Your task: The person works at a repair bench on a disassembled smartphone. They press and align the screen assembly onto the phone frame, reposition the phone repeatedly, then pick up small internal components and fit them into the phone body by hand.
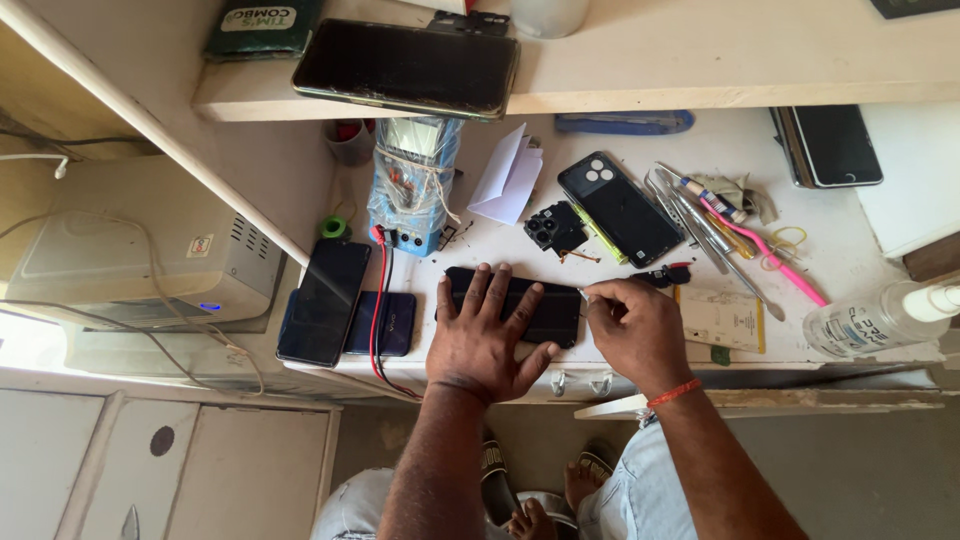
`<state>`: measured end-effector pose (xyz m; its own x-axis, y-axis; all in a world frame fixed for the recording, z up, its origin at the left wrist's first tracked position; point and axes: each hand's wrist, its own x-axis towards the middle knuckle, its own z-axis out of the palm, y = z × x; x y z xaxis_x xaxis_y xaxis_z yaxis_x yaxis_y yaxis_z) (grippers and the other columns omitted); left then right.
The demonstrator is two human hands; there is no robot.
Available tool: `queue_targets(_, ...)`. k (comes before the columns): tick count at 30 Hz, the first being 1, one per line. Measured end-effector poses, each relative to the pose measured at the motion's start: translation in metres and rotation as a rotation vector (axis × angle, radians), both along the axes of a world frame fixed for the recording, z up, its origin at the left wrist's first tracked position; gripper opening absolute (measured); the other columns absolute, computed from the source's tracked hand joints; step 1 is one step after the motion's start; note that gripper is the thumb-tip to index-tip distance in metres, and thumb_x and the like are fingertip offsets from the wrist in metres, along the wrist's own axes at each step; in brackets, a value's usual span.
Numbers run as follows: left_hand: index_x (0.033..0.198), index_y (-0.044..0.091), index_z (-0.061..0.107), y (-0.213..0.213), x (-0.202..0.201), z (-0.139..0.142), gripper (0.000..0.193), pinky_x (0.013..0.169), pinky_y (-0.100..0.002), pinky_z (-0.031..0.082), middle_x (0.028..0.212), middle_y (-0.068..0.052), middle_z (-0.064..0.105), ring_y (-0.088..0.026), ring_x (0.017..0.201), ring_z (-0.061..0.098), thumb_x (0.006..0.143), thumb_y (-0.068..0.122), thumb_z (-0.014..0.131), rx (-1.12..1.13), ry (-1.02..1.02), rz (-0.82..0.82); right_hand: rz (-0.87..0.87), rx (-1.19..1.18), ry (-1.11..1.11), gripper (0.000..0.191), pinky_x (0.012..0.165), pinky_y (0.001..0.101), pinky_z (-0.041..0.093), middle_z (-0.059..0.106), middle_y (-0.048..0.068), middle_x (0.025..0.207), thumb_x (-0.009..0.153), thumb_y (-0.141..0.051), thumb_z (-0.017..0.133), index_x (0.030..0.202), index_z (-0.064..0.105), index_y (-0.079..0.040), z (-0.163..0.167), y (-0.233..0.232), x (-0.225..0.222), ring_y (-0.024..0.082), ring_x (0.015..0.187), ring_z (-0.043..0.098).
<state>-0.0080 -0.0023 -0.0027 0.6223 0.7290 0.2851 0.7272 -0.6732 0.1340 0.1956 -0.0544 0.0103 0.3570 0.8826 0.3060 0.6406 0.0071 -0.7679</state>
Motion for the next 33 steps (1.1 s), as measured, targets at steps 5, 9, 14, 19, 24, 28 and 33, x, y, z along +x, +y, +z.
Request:
queue_targets(5,0.149,0.027,0.051,0.0,0.001,0.0,0.077,0.113,-0.074,0.016,0.157,-0.02,0.04,-0.04,0.146,0.034,0.087,0.073,0.051,0.018,-0.01,-0.002,0.006,-0.006,-0.007,0.011,0.061,0.029,0.056,0.076,0.01,0.085,0.086,-0.007,0.072,0.094,0.078,-0.005,0.001,-0.001,-0.001,0.015,0.066,0.072)
queue_targets(9,0.149,0.027,0.051,0.001,-0.001,-0.001,0.077,0.113,-0.074,0.016,0.157,-0.02,0.04,-0.04,0.146,0.035,0.087,0.072,0.051,0.014,-0.005,-0.005,-0.002,0.021,-0.006,0.01,0.062,0.0297,0.056,0.075,0.011,0.083,0.087,-0.007,0.071,0.094,0.077,-0.004,-0.001,-0.001,0.0,0.017,0.066,0.072)
queue_targets(14,0.15,0.027,0.052,-0.004,-0.002,-0.002,0.077,0.114,-0.074,0.016,0.158,-0.019,0.04,-0.04,0.147,0.034,0.086,0.071,0.053,-0.011,-0.022,-0.01,0.017,0.018,-0.054,0.01,0.062,0.0299,0.056,0.075,0.011,0.084,0.086,-0.007,0.071,0.093,0.078,-0.005,-0.005,0.002,0.003,0.017,0.066,0.072)
queue_targets(19,0.149,0.027,0.052,0.002,0.0,0.0,0.077,0.112,-0.075,0.016,0.156,-0.02,0.04,-0.042,0.145,0.034,0.085,0.07,0.056,-0.006,-0.024,-0.013,0.002,0.026,0.057,0.011,0.062,0.0302,0.056,0.075,0.01,0.081,0.086,-0.007,0.07,0.094,0.077,-0.005,-0.004,-0.001,0.003,0.018,0.065,0.073)
queue_targets(24,0.147,0.028,0.054,0.002,-0.002,-0.002,0.078,0.112,-0.075,0.018,0.156,-0.02,0.041,-0.041,0.145,0.037,0.082,0.069,0.059,-0.006,-0.074,-0.014,0.035,0.132,-0.047,0.01,0.061,0.0314,0.056,0.074,0.012,0.086,0.085,-0.007,0.072,0.093,0.077,-0.006,-0.011,0.008,0.002,0.022,0.069,0.073)
queue_targets(28,0.147,0.027,0.054,0.003,-0.003,-0.002,0.075,0.113,-0.075,0.02,0.156,-0.02,0.042,-0.04,0.145,0.039,0.085,0.069,0.06,0.023,-0.06,-0.019,0.039,0.18,-0.097,0.009,0.063,0.0323,0.056,0.074,0.012,0.085,0.085,-0.006,0.071,0.092,0.076,-0.006,-0.015,-0.001,0.002,0.024,0.07,0.072)
queue_targets(33,0.145,0.028,0.056,0.002,-0.002,0.001,0.075,0.111,-0.075,0.019,0.155,-0.019,0.044,-0.041,0.143,0.038,0.082,0.068,0.059,0.036,-0.069,-0.006,0.032,0.205,-0.132,0.009,0.063,0.0327,0.056,0.073,0.011,0.084,0.083,-0.006,0.072,0.091,0.076,-0.007,-0.009,0.004,0.001,0.024,0.07,0.072)
